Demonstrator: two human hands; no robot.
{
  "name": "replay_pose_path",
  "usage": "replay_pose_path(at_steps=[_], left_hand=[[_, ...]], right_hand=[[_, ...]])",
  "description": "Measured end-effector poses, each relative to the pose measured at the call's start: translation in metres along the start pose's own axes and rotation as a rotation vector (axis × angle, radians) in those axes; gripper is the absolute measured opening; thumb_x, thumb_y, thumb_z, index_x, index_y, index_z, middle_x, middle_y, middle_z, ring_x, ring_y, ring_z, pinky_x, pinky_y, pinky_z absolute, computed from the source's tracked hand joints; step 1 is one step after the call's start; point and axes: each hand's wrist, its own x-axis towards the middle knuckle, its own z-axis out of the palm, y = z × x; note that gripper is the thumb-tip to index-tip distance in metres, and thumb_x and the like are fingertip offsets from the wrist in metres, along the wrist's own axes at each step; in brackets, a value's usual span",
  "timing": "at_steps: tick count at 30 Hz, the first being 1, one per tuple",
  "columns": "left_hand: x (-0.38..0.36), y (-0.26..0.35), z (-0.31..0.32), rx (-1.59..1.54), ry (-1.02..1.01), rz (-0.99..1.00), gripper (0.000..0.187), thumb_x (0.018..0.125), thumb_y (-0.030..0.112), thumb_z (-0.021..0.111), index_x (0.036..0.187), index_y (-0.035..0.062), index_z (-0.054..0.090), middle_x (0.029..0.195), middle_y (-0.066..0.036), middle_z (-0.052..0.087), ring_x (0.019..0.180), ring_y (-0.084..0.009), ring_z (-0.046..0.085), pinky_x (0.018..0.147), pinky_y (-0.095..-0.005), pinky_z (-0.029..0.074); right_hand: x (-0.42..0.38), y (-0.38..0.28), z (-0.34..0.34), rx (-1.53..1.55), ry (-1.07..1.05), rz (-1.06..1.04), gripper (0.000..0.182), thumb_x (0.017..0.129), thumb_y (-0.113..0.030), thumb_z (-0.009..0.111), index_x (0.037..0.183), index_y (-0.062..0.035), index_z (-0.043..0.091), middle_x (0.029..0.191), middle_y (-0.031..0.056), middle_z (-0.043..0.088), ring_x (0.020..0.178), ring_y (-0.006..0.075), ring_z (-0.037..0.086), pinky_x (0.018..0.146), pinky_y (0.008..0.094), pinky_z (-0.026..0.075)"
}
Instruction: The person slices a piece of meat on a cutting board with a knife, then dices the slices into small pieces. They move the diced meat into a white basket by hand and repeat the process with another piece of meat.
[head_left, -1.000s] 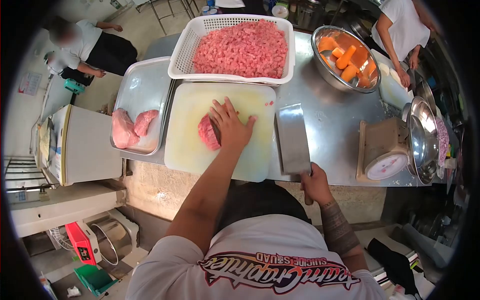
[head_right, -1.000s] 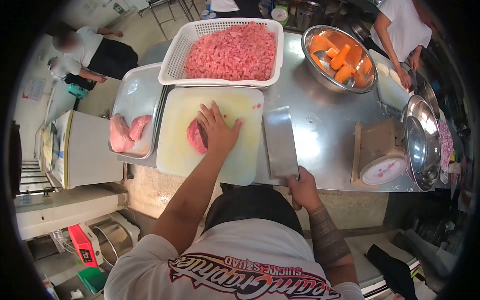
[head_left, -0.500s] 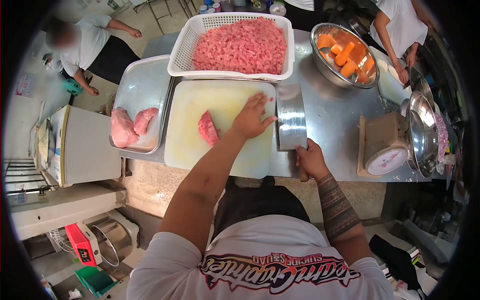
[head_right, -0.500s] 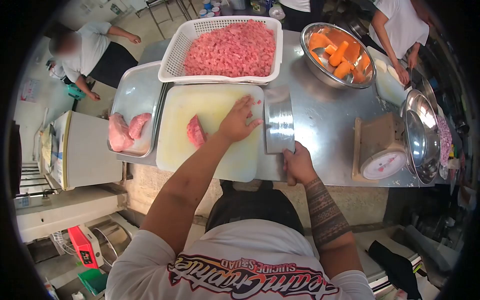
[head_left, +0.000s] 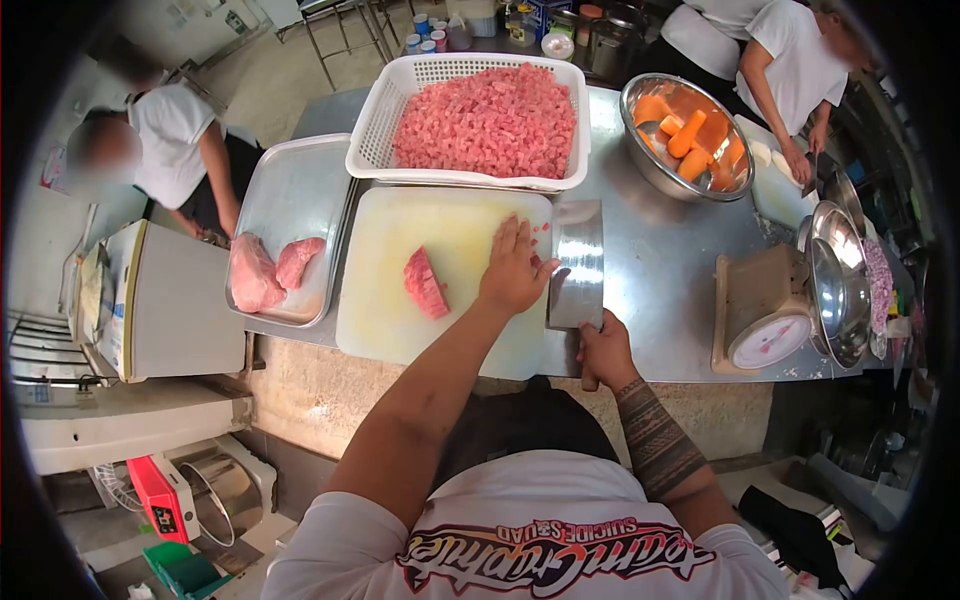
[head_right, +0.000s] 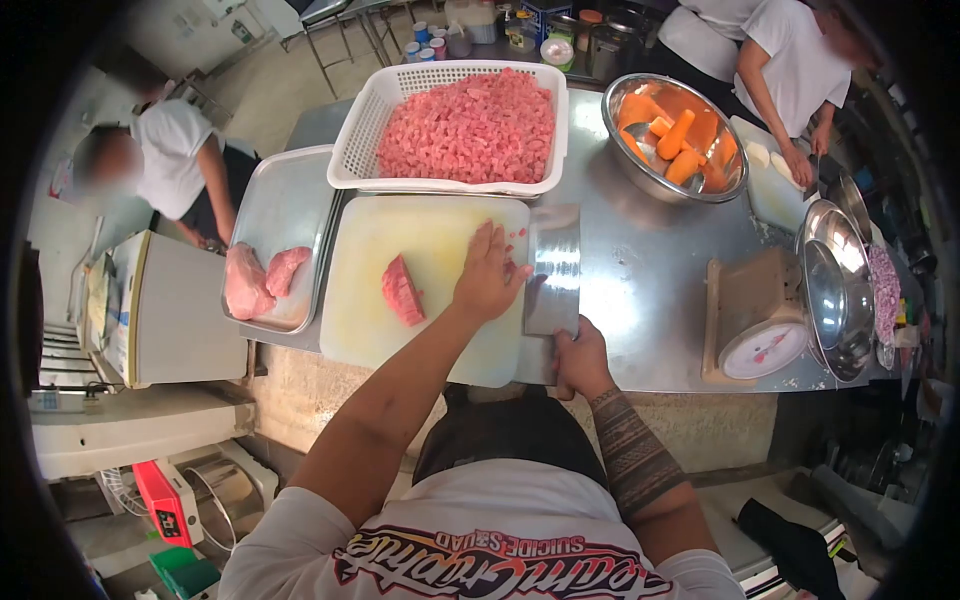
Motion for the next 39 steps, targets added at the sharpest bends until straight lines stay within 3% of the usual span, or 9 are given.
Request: replay_pose_path(at_steps=[12, 17, 22, 26, 29, 31, 34, 36, 39], left_hand=[[-0.001, -0.002, 0.002, -0.031, -0.015, -0.015, 0.09, 0.1, 0.046, 0.07, 0.158, -0.0127, 0.035, 0.163, -0.037, 0.036, 0.153, -0.0485, 0.038, 0.128, -0.0574, 0.025], [0.0, 0.006, -0.004, 0.026, -0.025, -0.021, 0.09, 0.1, 0.045, 0.069, 0.159, -0.0125, 0.033, 0.165, -0.035, 0.035, 0.154, -0.0484, 0.037, 0.129, -0.055, 0.025], [-0.002, 0.007, -0.006, -0.052, 0.064, -0.075, 0.081, 0.104, 0.04, 0.065, 0.161, -0.0099, 0.034, 0.167, -0.035, 0.032, 0.155, -0.0526, 0.033, 0.129, -0.0545, 0.025], [-0.013, 0.001, -0.027, -0.099, 0.2, -0.073, 0.069, 0.108, 0.031, 0.058, 0.16, -0.0085, 0.037, 0.167, -0.036, 0.03, 0.154, -0.0542, 0.032, 0.129, -0.0548, 0.024], [0.037, 0.019, -0.091, -0.103, 0.441, 0.128, 0.061, 0.109, 0.026, 0.055, 0.158, -0.0081, 0.042, 0.166, -0.035, 0.033, 0.154, -0.0529, 0.034, 0.128, -0.0578, 0.027], [0.107, 0.013, -0.138, -0.012, 0.465, 0.18, 0.057, 0.11, 0.026, 0.053, 0.155, -0.0084, 0.046, 0.166, -0.032, 0.038, 0.153, -0.0516, 0.037, 0.127, -0.0567, 0.029], [0.206, -0.039, -0.171, 0.08, 0.295, 0.133, 0.05, 0.108, 0.026, 0.055, 0.147, -0.0054, 0.058, 0.157, -0.03, 0.051, 0.148, -0.0501, 0.045, 0.125, -0.0545, 0.035], [0.226, -0.069, -0.178, 0.331, 0.196, 0.17, 0.048, 0.106, 0.026, 0.056, 0.143, -0.0035, 0.063, 0.151, -0.031, 0.057, 0.144, -0.0492, 0.05, 0.123, -0.0515, 0.039], [0.193, -0.087, -0.2, 0.349, 0.326, 0.306, 0.039, 0.101, 0.022, 0.063, 0.132, -0.0016, 0.07, 0.139, -0.03, 0.065, 0.135, -0.0482, 0.057, 0.115, -0.0509, 0.046]], right_hand=[[0.001, -0.004, -0.007, -0.104, -0.037, -0.011, 0.025, 0.102, -0.011, 0.062, 0.121, 0.0039, 0.064, 0.074, 0.0074, 0.066, 0.057, 0.0168, 0.063, 0.053, 0.0361, 0.055], [0.007, -0.004, -0.002, -0.149, -0.222, -0.041, 0.027, 0.101, -0.013, 0.062, 0.123, 0.0041, 0.062, 0.083, 0.0101, 0.069, 0.06, 0.0186, 0.066, 0.057, 0.0366, 0.057], [-0.007, -0.003, 0.048, -0.093, -0.242, -0.021, 0.026, 0.101, -0.015, 0.063, 0.121, 0.0022, 0.062, 0.086, 0.0119, 0.07, 0.065, 0.0211, 0.069, 0.06, 0.0372, 0.059], [-0.021, -0.024, 0.047, -0.328, -0.275, -0.169, 0.022, 0.101, -0.017, 0.066, 0.111, 0.0022, 0.06, 0.079, 0.0168, 0.069, 0.062, 0.0232, 0.069, 0.059, 0.0408, 0.054], [-0.047, -0.075, 0.029, -0.515, -0.275, -0.404, 0.022, 0.102, -0.015, 0.064, 0.114, 0.0023, 0.06, 0.077, 0.0176, 0.068, 0.059, 0.022, 0.066, 0.059, 0.0405, 0.053], [-0.059, -0.112, 0.009, -0.397, -0.263, -0.366, 0.021, 0.103, -0.014, 0.063, 0.117, 0.0014, 0.061, 0.074, 0.0135, 0.066, 0.057, 0.0191, 0.063, 0.057, 0.0379, 0.052], [-0.059, -0.135, -0.026, -0.334, -0.264, -0.22, 0.022, 0.104, -0.012, 0.063, 0.122, 0.0003, 0.063, 0.072, 0.0052, 0.063, 0.055, 0.0132, 0.057, 0.054, 0.0325, 0.05], [-0.072, -0.133, -0.034, -0.307, -0.216, -0.19, 0.022, 0.103, -0.012, 0.064, 0.121, 0.0007, 0.063, 0.074, 0.002, 0.061, 0.056, 0.0112, 0.057, 0.054, 0.0302, 0.051], [-0.085, -0.088, -0.022, -0.31, -0.121, -0.157, 0.023, 0.1, -0.011, 0.065, 0.119, 0.0026, 0.064, 0.076, 0.0061, 0.065, 0.057, 0.014, 0.062, 0.057, 0.0336, 0.054]])
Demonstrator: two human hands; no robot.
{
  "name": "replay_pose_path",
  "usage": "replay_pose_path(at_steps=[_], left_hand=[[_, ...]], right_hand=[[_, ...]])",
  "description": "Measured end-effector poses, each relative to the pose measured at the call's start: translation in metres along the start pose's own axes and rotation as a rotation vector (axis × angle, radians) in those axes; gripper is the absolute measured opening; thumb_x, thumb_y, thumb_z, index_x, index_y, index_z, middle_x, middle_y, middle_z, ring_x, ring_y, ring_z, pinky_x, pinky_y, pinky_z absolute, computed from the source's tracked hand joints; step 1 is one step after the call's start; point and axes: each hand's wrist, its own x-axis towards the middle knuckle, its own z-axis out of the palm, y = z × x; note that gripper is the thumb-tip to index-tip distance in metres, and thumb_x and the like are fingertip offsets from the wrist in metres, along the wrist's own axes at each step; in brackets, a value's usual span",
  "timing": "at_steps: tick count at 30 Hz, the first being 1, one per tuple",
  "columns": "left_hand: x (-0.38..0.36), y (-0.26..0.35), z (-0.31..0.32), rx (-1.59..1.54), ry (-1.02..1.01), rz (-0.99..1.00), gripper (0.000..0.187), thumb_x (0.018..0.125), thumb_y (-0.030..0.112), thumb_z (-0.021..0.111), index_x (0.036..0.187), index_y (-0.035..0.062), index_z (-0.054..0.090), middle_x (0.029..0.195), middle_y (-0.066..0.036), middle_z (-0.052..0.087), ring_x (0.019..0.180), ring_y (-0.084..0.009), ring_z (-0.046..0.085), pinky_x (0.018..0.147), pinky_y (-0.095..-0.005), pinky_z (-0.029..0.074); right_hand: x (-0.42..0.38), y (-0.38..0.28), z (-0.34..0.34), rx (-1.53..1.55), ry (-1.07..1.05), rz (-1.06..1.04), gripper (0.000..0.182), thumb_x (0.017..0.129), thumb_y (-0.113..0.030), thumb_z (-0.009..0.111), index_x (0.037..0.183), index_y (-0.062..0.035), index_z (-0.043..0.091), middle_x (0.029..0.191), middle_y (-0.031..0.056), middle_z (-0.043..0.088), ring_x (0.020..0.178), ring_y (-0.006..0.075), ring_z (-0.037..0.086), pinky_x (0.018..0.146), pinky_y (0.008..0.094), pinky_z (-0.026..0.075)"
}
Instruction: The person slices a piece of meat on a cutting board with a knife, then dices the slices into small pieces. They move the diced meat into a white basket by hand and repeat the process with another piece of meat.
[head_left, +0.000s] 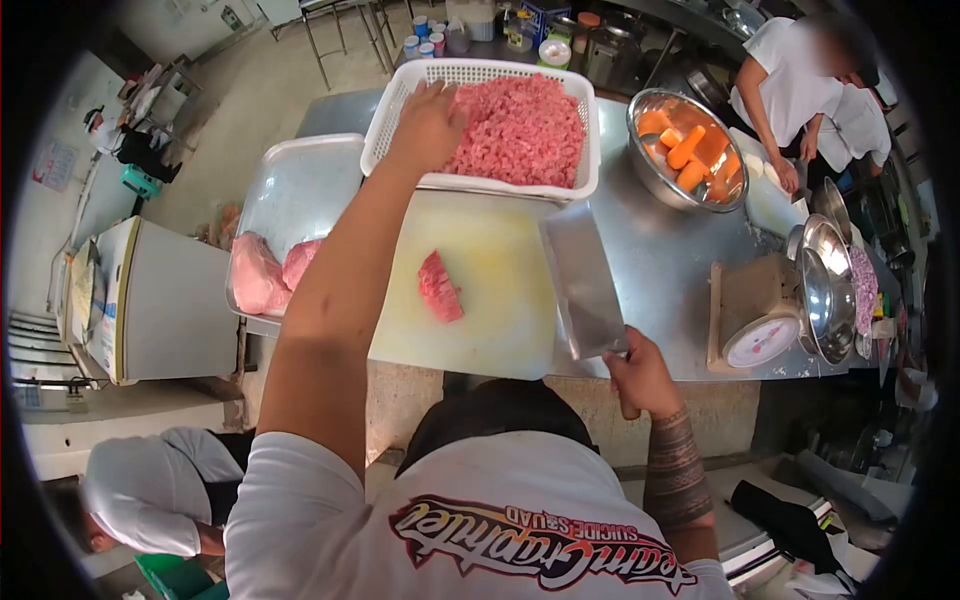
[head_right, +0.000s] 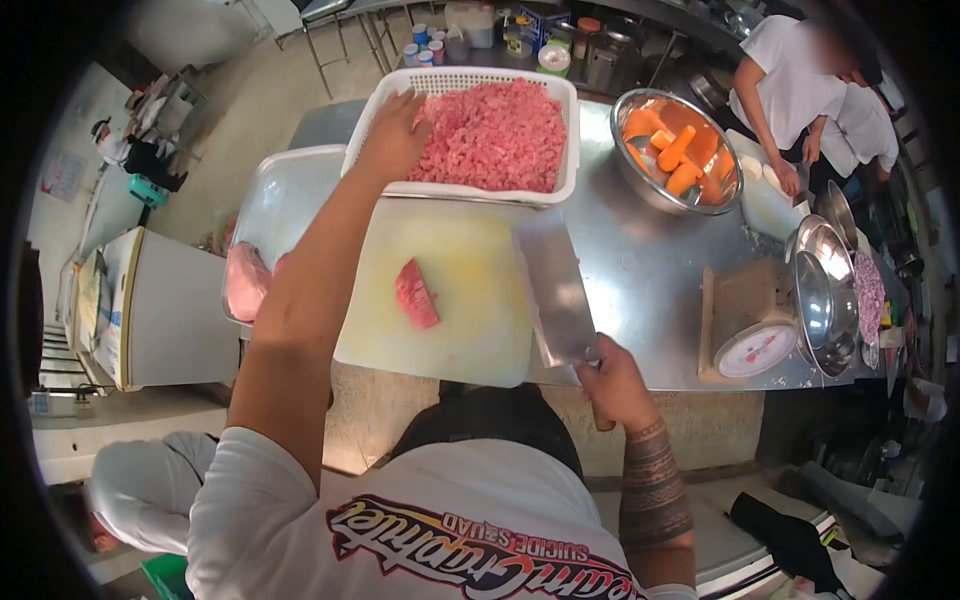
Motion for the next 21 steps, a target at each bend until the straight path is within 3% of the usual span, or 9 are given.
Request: replay_pose_path(at_steps=[3, 4, 7, 8, 11, 14, 18, 21], left_hand=[[-0.106, 0.015, -0.028, -0.218, -0.211, -0.276, 0.027, 0.095, 0.014, 0.068, 0.117, -0.0005, 0.073, 0.123, -0.025, 0.07, 0.116, -0.0468, 0.063, 0.103, -0.053, 0.05], [-0.148, 0.022, -0.029, -0.222, -0.245, -0.343, 0.023, 0.094, 0.012, 0.069, 0.113, 0.0001, 0.073, 0.119, -0.023, 0.071, 0.111, -0.0459, 0.064, 0.101, -0.0541, 0.05], [-0.231, 0.052, -0.034, -0.232, -0.24, -0.308, 0.03, 0.1, 0.016, 0.065, 0.124, -0.0018, 0.066, 0.123, -0.025, 0.067, 0.113, -0.0443, 0.062, 0.102, -0.0537, 0.049], [-0.247, 0.062, -0.033, -0.253, -0.231, -0.298, 0.031, 0.101, 0.016, 0.063, 0.127, -0.002, 0.065, 0.124, -0.026, 0.066, 0.113, -0.0443, 0.061, 0.102, -0.0536, 0.049], [-0.254, 0.069, -0.037, -0.381, -0.234, -0.354, 0.034, 0.104, 0.014, 0.059, 0.133, -0.0027, 0.061, 0.125, -0.025, 0.065, 0.115, -0.0442, 0.06, 0.103, -0.0537, 0.048], [-0.251, 0.061, -0.039, -0.407, -0.294, -0.367, 0.035, 0.102, 0.01, 0.058, 0.133, -0.0048, 0.06, 0.123, -0.025, 0.064, 0.113, -0.0438, 0.06, 0.102, -0.0528, 0.048], [-0.25, 0.055, -0.032, -0.24, -0.297, -0.184, 0.023, 0.102, 0.009, 0.053, 0.119, -0.0045, 0.062, 0.115, -0.024, 0.064, 0.104, -0.0433, 0.06, 0.095, -0.0537, 0.048], [-0.252, 0.057, -0.026, -0.199, -0.318, -0.222, 0.024, 0.096, 0.005, 0.054, 0.116, -0.0051, 0.062, 0.11, -0.023, 0.064, 0.1, -0.0413, 0.059, 0.093, -0.0526, 0.048]], right_hand=[[-0.013, 0.003, 0.036, -0.07, -0.047, 0.1, 0.021, 0.098, -0.011, 0.064, 0.115, 0.0026, 0.064, 0.079, 0.0086, 0.066, 0.059, 0.0157, 0.064, 0.058, 0.0365, 0.054], [-0.013, 0.006, 0.051, -0.063, -0.058, 0.118, 0.021, 0.098, -0.013, 0.066, 0.111, 0.0031, 0.063, 0.081, 0.0153, 0.069, 0.066, 0.0282, 0.069, 0.064, 0.0422, 0.056], [-0.006, 0.009, 0.096, -0.238, 0.0, -0.008, 0.023, 0.099, -0.016, 0.066, 0.11, 0.0039, 0.06, 0.083, 0.0224, 0.07, 0.078, 0.0433, 0.07, 0.072, 0.0478, 0.056], [-0.005, -0.009, 0.106, -0.322, -0.032, 0.059, 0.031, 0.099, -0.017, 0.068, 0.119, 0.0039, 0.057, 0.088, 0.028, 0.069, 0.088, 0.0524, 0.066, 0.077, 0.0531, 0.055], [-0.007, -0.013, 0.139, -0.277, 0.017, -0.1, 0.037, 0.098, -0.014, 0.066, 0.128, 0.0033, 0.053, 0.088, 0.0276, 0.069, 0.09, 0.0505, 0.068, 0.077, 0.0554, 0.055], [-0.023, 0.007, 0.163, -0.383, 0.15, -0.085, 0.044, 0.094, -0.005, 0.066, 0.134, 0.005, 0.051, 0.08, 0.0223, 0.065, 0.074, 0.0426, 0.067, 0.069, 0.0518, 0.054], [-0.026, -0.022, 0.16, -0.597, 0.16, -0.023, 0.042, 0.091, -0.004, 0.066, 0.131, 0.0039, 0.053, 0.083, 0.0225, 0.069, 0.077, 0.0455, 0.07, 0.069, 0.0544, 0.056], [-0.032, -0.054, 0.159, -0.638, 0.144, -0.058, 0.037, 0.091, -0.006, 0.066, 0.126, 0.001, 0.054, 0.085, 0.0216, 0.071, 0.076, 0.0445, 0.071, 0.066, 0.053, 0.058]])
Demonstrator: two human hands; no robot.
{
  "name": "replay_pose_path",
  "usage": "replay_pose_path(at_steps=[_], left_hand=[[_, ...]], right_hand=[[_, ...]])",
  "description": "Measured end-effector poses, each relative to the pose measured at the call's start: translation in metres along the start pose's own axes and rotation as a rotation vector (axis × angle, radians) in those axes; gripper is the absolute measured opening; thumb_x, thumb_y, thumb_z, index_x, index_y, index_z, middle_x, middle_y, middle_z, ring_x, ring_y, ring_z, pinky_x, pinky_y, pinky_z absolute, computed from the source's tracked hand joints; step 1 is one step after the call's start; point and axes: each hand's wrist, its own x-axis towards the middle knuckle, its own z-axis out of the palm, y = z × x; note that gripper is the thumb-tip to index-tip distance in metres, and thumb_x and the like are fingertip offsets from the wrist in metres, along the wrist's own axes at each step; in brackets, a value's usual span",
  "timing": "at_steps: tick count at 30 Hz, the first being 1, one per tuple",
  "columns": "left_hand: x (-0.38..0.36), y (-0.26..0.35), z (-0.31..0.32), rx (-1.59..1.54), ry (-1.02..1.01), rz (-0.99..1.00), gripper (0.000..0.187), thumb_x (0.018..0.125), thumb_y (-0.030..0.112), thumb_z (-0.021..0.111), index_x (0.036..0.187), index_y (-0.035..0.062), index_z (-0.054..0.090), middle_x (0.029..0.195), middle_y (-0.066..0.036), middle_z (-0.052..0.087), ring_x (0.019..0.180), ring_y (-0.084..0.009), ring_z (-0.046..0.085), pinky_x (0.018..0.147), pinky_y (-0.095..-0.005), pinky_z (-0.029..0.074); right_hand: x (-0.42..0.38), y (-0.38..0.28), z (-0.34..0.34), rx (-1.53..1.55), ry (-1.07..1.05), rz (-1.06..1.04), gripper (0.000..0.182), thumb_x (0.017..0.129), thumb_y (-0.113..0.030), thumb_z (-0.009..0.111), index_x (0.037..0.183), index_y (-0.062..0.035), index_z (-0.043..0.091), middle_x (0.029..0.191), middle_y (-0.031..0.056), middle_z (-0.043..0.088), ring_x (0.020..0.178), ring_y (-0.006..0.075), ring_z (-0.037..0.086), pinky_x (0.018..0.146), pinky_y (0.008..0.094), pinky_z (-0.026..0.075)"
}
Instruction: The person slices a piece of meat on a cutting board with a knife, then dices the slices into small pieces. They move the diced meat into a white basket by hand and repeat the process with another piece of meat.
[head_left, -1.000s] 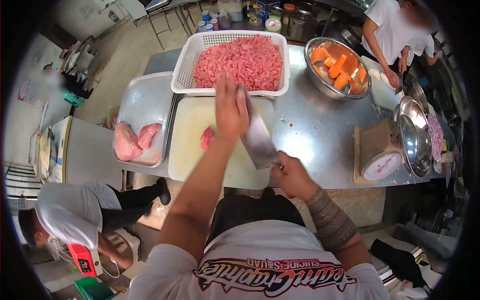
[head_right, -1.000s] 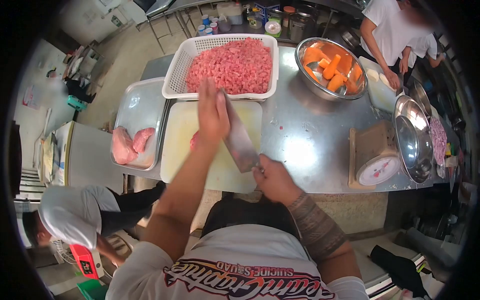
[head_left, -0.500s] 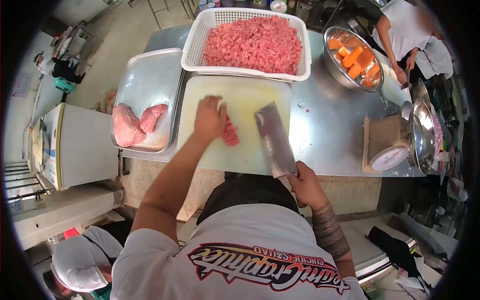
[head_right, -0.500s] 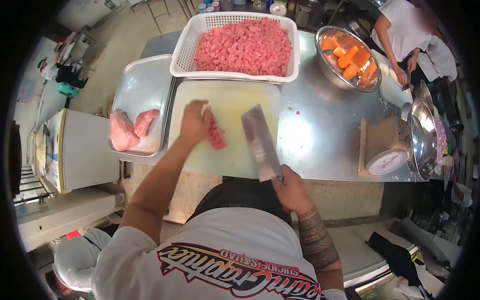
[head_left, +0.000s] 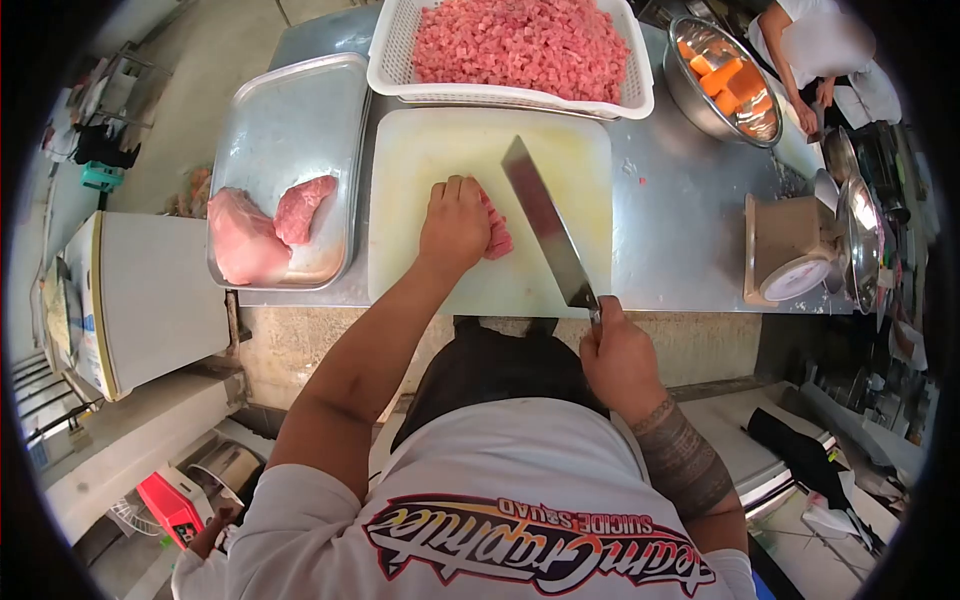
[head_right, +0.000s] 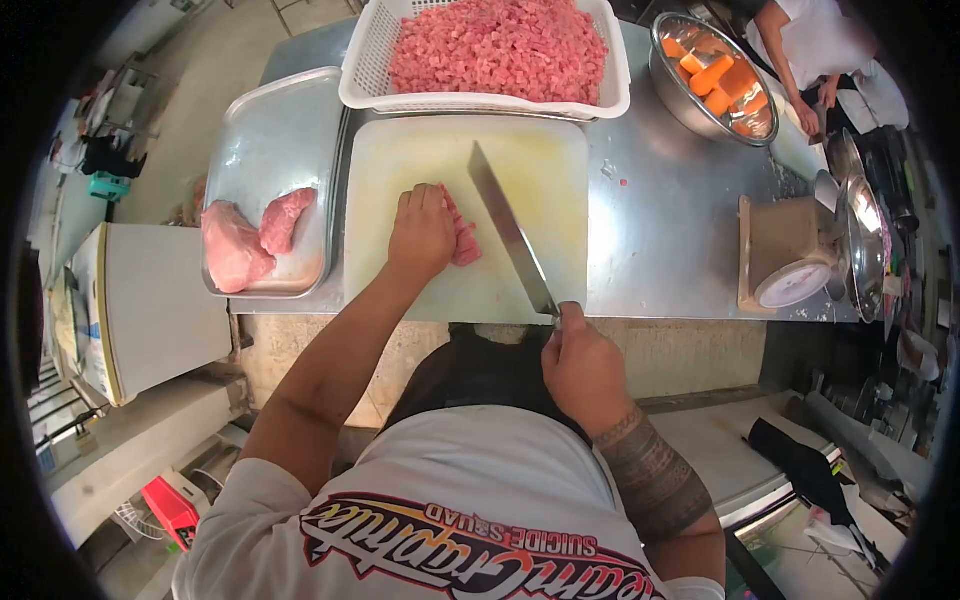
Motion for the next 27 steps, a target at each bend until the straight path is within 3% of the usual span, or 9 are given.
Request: replay_pose_path(at_steps=[3, 8, 17, 24, 27], left_hand=[[0.001, -0.008, 0.006, 0.092, -0.051, 0.083, 0.024, 0.093, 0.004, 0.055, 0.114, -0.0056, 0.061, 0.109, -0.022, 0.064, 0.102, -0.0414, 0.059, 0.093, -0.0516, 0.048], [0.002, -0.003, 0.001, -0.021, 0.009, 0.047, 0.023, 0.09, 0.005, 0.058, 0.111, -0.0047, 0.06, 0.106, -0.021, 0.063, 0.099, -0.041, 0.058, 0.091, -0.0505, 0.048], [-0.002, -0.008, 0.008, -0.064, -0.04, -0.008, 0.028, 0.087, 0.01, 0.065, 0.112, -0.0003, 0.06, 0.109, -0.018, 0.063, 0.104, -0.0404, 0.058, 0.095, -0.0518, 0.047], [-0.004, -0.007, 0.009, -0.114, 0.013, -0.002, 0.025, 0.089, 0.009, 0.064, 0.111, 0.0003, 0.059, 0.11, -0.019, 0.062, 0.104, -0.0412, 0.057, 0.094, -0.053, 0.047], [0.0, -0.016, 0.01, 0.001, -0.051, 0.1, 0.024, 0.089, 0.006, 0.061, 0.112, -0.0006, 0.059, 0.111, -0.02, 0.062, 0.104, -0.041, 0.057, 0.094, -0.051, 0.048]], right_hand=[[-0.008, -0.022, -0.013, -0.007, -0.056, 0.0, 0.031, 0.09, -0.007, 0.067, 0.119, 0.0002, 0.056, 0.084, 0.0208, 0.071, 0.076, 0.0436, 0.072, 0.065, 0.0524, 0.058], [-0.016, -0.033, -0.018, -0.062, -0.12, -0.004, 0.025, 0.089, -0.006, 0.067, 0.11, -0.0009, 0.055, 0.083, 0.0214, 0.069, 0.074, 0.0443, 0.071, 0.065, 0.0534, 0.057], [0.028, -0.04, 0.016, -0.117, -0.232, 0.011, 0.03, 0.089, -0.006, 0.066, 0.115, 0.0011, 0.054, 0.083, 0.0238, 0.069, 0.077, 0.0436, 0.072, 0.068, 0.0532, 0.058], [0.089, -0.046, 0.067, -0.136, -0.09, -0.092, 0.026, 0.093, -0.008, 0.06, 0.117, 0.0012, 0.053, 0.082, 0.0224, 0.071, 0.076, 0.0418, 0.073, 0.068, 0.0515, 0.06], [0.115, -0.055, 0.063, -0.103, -0.024, -0.118, 0.024, 0.093, -0.007, 0.058, 0.115, 0.0008, 0.053, 0.083, 0.0223, 0.071, 0.077, 0.0418, 0.074, 0.07, 0.0526, 0.06]])
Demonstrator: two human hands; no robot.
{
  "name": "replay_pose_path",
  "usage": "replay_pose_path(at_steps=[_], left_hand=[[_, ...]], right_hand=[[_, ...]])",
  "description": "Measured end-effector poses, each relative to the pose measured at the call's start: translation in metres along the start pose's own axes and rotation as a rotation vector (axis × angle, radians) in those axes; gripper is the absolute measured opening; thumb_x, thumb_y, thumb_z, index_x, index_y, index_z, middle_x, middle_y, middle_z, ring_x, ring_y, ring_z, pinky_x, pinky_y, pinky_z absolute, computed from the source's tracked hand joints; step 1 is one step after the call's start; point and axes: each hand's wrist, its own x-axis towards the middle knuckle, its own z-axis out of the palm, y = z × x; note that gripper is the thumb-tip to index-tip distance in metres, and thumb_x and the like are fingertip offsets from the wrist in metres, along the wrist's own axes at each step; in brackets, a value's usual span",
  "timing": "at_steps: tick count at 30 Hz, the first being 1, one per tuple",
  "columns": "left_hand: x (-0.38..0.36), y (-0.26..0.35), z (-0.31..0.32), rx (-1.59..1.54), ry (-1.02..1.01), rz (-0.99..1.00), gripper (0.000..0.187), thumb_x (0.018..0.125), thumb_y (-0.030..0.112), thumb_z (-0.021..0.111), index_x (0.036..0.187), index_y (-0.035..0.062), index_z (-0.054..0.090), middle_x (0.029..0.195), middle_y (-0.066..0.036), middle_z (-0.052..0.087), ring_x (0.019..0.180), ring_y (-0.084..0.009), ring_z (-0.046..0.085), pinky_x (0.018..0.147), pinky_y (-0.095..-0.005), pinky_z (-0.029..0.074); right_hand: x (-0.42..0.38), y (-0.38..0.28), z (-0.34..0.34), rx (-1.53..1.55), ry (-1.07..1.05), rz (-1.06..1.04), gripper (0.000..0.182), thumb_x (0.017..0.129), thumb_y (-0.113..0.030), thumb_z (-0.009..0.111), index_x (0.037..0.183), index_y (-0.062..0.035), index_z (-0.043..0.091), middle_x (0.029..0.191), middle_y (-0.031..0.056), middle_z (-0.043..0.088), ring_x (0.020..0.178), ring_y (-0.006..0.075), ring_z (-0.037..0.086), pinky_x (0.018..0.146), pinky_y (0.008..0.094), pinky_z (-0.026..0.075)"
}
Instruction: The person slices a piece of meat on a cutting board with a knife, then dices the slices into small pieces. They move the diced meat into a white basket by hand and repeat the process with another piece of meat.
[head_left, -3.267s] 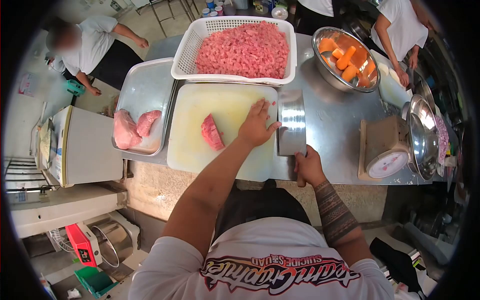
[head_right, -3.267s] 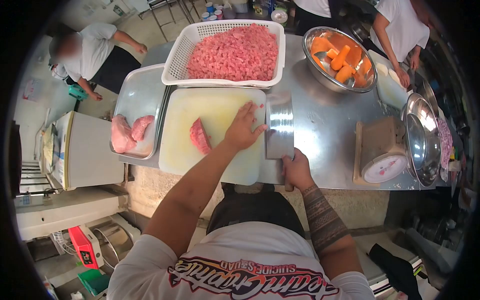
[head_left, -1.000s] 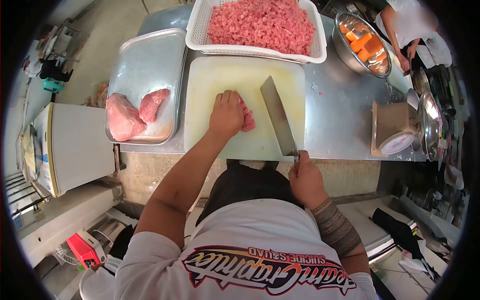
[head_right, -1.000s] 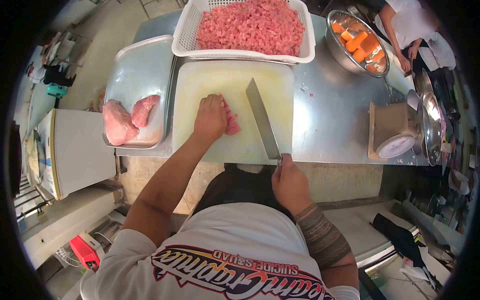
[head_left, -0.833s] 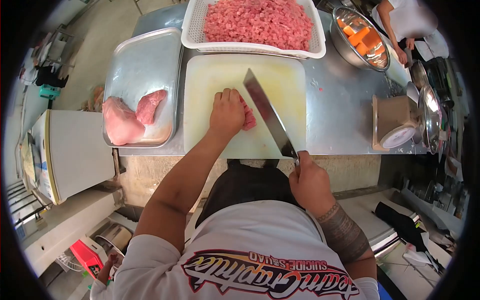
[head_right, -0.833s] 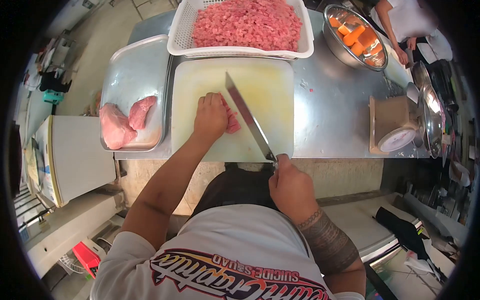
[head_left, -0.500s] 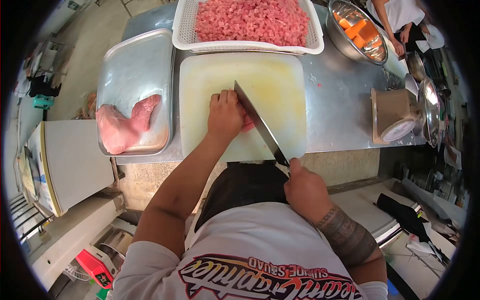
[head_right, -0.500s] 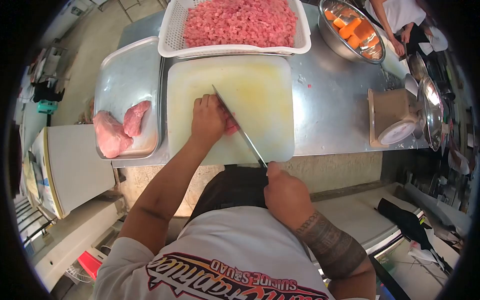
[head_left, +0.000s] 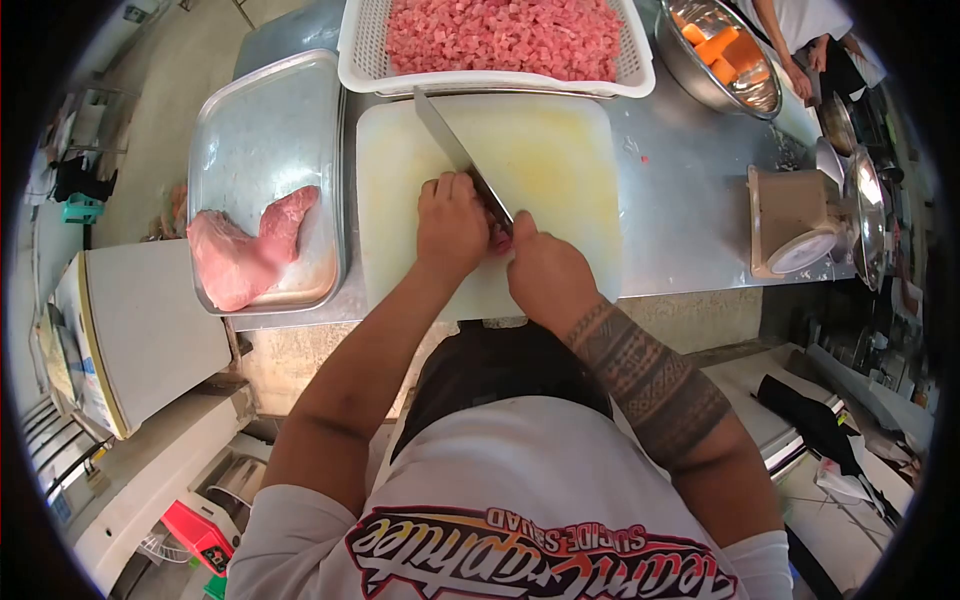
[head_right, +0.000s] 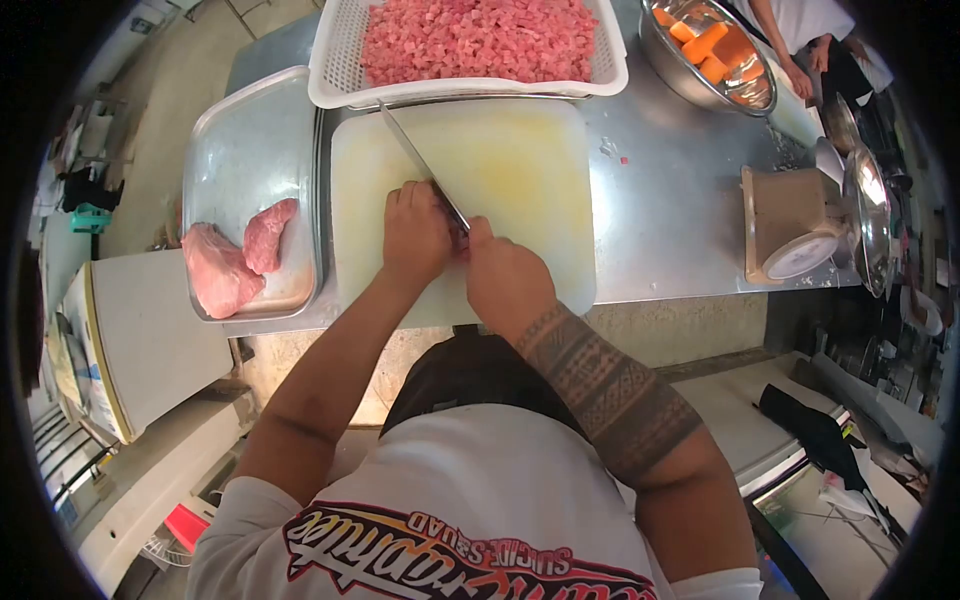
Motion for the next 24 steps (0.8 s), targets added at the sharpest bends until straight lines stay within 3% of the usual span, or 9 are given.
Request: replay_pose_path(at_steps=[3, 8, 12, 15, 18, 24], left_hand=[[0.003, 0.001, -0.027, -0.262, -0.05, -0.188, 0.024, 0.088, 0.002, 0.058, 0.112, -0.0015, 0.059, 0.112, -0.02, 0.062, 0.103, -0.0405, 0.057, 0.093, -0.0489, 0.048], [-0.002, -0.003, -0.026, -0.099, -0.059, -0.065, 0.026, 0.087, 0.0, 0.057, 0.113, -0.0014, 0.058, 0.111, -0.02, 0.061, 0.102, -0.0399, 0.057, 0.094, -0.0486, 0.049], [-0.002, -0.004, -0.024, -0.104, -0.097, -0.08, 0.028, 0.086, 0.001, 0.058, 0.114, -0.0015, 0.059, 0.11, -0.019, 0.061, 0.102, -0.0392, 0.056, 0.094, -0.0479, 0.049], [-0.003, -0.004, -0.022, -0.156, -0.047, -0.066, 0.021, 0.088, 0.002, 0.059, 0.109, -0.0012, 0.059, 0.108, -0.022, 0.061, 0.1, -0.0424, 0.056, 0.092, -0.0514, 0.047], [-0.004, -0.004, -0.019, -0.113, -0.077, -0.07, 0.03, 0.085, 0.004, 0.064, 0.113, -0.0017, 0.059, 0.109, -0.018, 0.061, 0.102, -0.0388, 0.056, 0.094, -0.0479, 0.048], [-0.006, -0.008, -0.012, -0.112, 0.003, -0.04, 0.029, 0.085, 0.01, 0.071, 0.109, -0.0008, 0.061, 0.107, -0.017, 0.063, 0.1, -0.0383, 0.057, 0.093, -0.0474, 0.048]], right_hand=[[0.001, -0.006, -0.011, 0.0, 0.0, 0.012, 0.022, 0.092, -0.006, 0.059, 0.112, 0.0, 0.053, 0.084, 0.0222, 0.071, 0.08, 0.0425, 0.074, 0.07, 0.0538, 0.059], [-0.077, -0.016, -0.062, -0.039, -0.115, 0.112, 0.023, 0.09, -0.005, 0.064, 0.11, 0.0002, 0.052, 0.087, 0.0234, 0.071, 0.08, 0.044, 0.073, 0.071, 0.0536, 0.059], [-0.115, -0.016, -0.076, -0.011, -0.225, 0.174, 0.026, 0.091, -0.006, 0.066, 0.111, 0.0012, 0.052, 0.088, 0.024, 0.071, 0.08, 0.0443, 0.072, 0.071, 0.0522, 0.059], [-0.113, -0.01, -0.056, 0.017, -0.168, 0.107, 0.028, 0.091, -0.006, 0.065, 0.114, 0.0023, 0.052, 0.088, 0.0241, 0.07, 0.08, 0.0439, 0.072, 0.07, 0.0521, 0.059], [-0.085, -0.018, -0.049, -0.024, -0.273, 0.161, 0.033, 0.092, -0.006, 0.064, 0.12, 0.0047, 0.053, 0.089, 0.0247, 0.07, 0.08, 0.0421, 0.073, 0.07, 0.0521, 0.059], [-0.037, -0.01, 0.01, -0.06, -0.075, 0.05, 0.029, 0.09, -0.005, 0.062, 0.117, 0.0029, 0.054, 0.082, 0.0227, 0.07, 0.075, 0.0411, 0.073, 0.07, 0.0525, 0.06]])
